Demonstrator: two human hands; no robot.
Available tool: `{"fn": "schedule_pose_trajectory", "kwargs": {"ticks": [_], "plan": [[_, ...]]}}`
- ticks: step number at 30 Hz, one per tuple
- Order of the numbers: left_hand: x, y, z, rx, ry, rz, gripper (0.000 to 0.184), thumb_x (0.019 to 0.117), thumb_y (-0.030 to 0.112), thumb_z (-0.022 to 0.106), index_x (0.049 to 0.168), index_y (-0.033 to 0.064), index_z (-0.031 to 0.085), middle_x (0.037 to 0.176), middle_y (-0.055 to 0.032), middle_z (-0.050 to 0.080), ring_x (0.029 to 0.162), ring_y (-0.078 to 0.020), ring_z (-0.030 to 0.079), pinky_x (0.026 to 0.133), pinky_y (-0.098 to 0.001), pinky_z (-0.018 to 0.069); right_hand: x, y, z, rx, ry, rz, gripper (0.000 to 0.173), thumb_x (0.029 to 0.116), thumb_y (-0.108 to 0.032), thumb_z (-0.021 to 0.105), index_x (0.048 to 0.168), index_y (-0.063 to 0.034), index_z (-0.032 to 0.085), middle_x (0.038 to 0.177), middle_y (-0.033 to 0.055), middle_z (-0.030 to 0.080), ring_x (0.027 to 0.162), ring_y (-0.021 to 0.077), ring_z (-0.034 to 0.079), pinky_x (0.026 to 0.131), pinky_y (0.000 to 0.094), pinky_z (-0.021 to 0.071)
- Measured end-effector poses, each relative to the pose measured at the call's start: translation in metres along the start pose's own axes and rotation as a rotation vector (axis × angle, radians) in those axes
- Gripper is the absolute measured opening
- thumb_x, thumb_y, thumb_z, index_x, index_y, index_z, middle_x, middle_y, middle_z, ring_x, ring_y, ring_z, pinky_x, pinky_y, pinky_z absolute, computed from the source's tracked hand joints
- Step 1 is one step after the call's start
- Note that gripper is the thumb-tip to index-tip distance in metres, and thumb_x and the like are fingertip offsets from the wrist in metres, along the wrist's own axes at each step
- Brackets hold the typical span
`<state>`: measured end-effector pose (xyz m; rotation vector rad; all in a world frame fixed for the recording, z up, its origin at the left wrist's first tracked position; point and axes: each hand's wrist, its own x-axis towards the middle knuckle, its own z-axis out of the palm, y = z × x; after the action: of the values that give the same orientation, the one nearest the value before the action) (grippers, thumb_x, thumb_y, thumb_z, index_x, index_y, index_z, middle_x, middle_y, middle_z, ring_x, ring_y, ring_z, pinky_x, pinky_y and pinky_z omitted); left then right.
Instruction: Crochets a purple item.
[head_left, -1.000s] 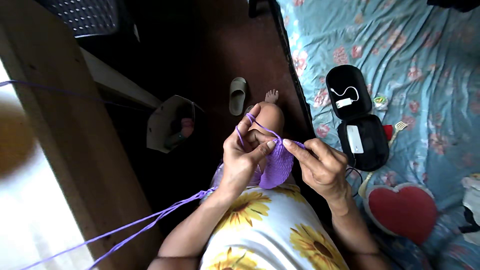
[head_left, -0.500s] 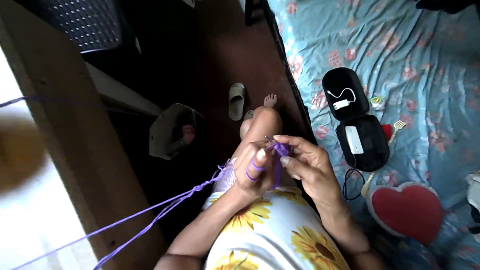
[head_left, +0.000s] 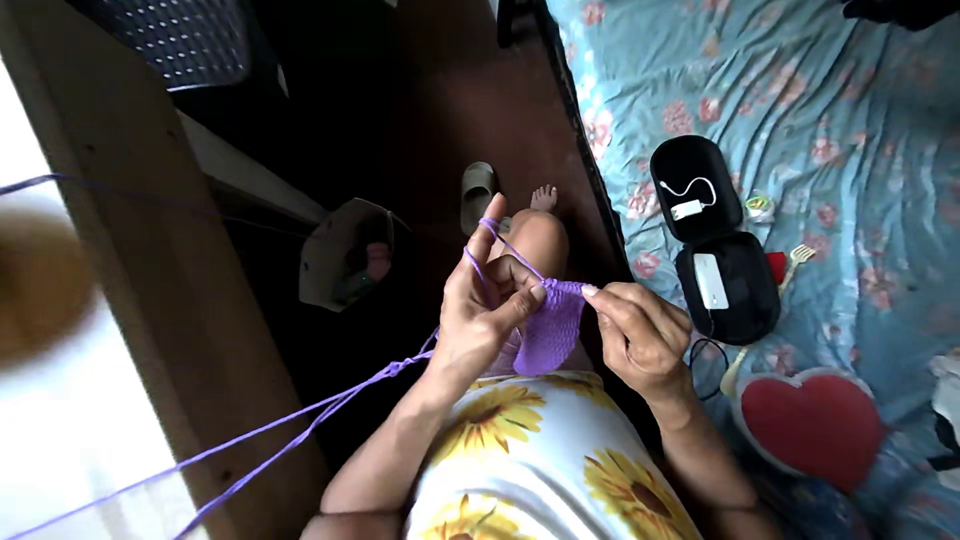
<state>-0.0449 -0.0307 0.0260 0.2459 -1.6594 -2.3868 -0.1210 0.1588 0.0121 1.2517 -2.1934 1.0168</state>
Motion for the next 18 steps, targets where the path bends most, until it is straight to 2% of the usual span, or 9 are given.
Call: {"fn": "schedule_pose_trajectory", "kwargs": {"ticks": [7, 12, 14, 16, 18], "plan": [[0.009, 0.005, -0.010, -0.067, -0.067, -0.166, 0.080, 0.0867, -0.009, 0.061, 0.159, 0.0094, 0.031, 0.078, -0.0004, 0.069, 0.064, -0.0049, 0.064, 0.064, -0.0184, 0.0560, -0.001, 0.008, -0.005, 0.035, -0.047, -0.026, 0.015, 0.0981, -0.004, 0.062, 0.103, -0.0050, 0.076, 0.081, 0.0111, 0.065, 0.070, 0.0156, 0.061, 0.062, 0.0240, 0.0508], [0.016, 0.000, -0.014, -0.127, -0.132, -0.234, 0.073, 0.0866, -0.008, 0.057, 0.155, 0.0080, 0.037, 0.078, 0.0008, 0.069, 0.063, -0.0026, 0.062, 0.061, -0.0167, 0.0541, -0.002, 0.015, -0.009, 0.210, -0.089, 0.074, 0.015, 0.0980, -0.005, 0.062, 0.102, -0.0038, 0.076, 0.082, 0.0094, 0.064, 0.074, 0.0095, 0.062, 0.066, 0.0190, 0.0512], [0.014, -0.003, -0.008, -0.083, -0.133, -0.188, 0.078, 0.0862, -0.009, 0.060, 0.157, 0.0091, 0.034, 0.078, -0.0001, 0.068, 0.062, -0.0037, 0.062, 0.059, -0.0169, 0.0538, -0.003, 0.015, -0.010, 0.369, -0.101, 0.182, 0.013, 0.0980, -0.005, 0.064, 0.103, -0.0023, 0.075, 0.085, 0.0068, 0.065, 0.076, 0.0042, 0.062, 0.069, 0.0149, 0.0532], [0.009, -0.008, 0.002, 0.002, -0.128, -0.044, 0.082, 0.0864, -0.010, 0.062, 0.159, 0.0088, 0.030, 0.082, 0.0003, 0.067, 0.067, -0.0054, 0.063, 0.065, -0.0194, 0.0565, -0.002, 0.011, -0.011, 0.593, -0.104, 0.367, 0.013, 0.0961, -0.004, 0.067, 0.106, -0.0037, 0.075, 0.091, 0.0019, 0.067, 0.081, 0.0017, 0.064, 0.074, 0.0155, 0.0567], [0.001, -0.015, 0.016, -0.007, -0.093, 0.077, 0.081, 0.0875, -0.009, 0.063, 0.159, 0.0095, 0.030, 0.090, 0.0003, 0.068, 0.075, -0.0061, 0.065, 0.073, -0.0224, 0.0581, -0.001, 0.002, -0.011, 0.871, -0.095, 0.600, 0.021, 0.0949, -0.005, 0.068, 0.114, -0.0109, 0.076, 0.100, -0.0037, 0.073, 0.082, -0.0013, 0.066, 0.073, 0.0159, 0.0572]]}}
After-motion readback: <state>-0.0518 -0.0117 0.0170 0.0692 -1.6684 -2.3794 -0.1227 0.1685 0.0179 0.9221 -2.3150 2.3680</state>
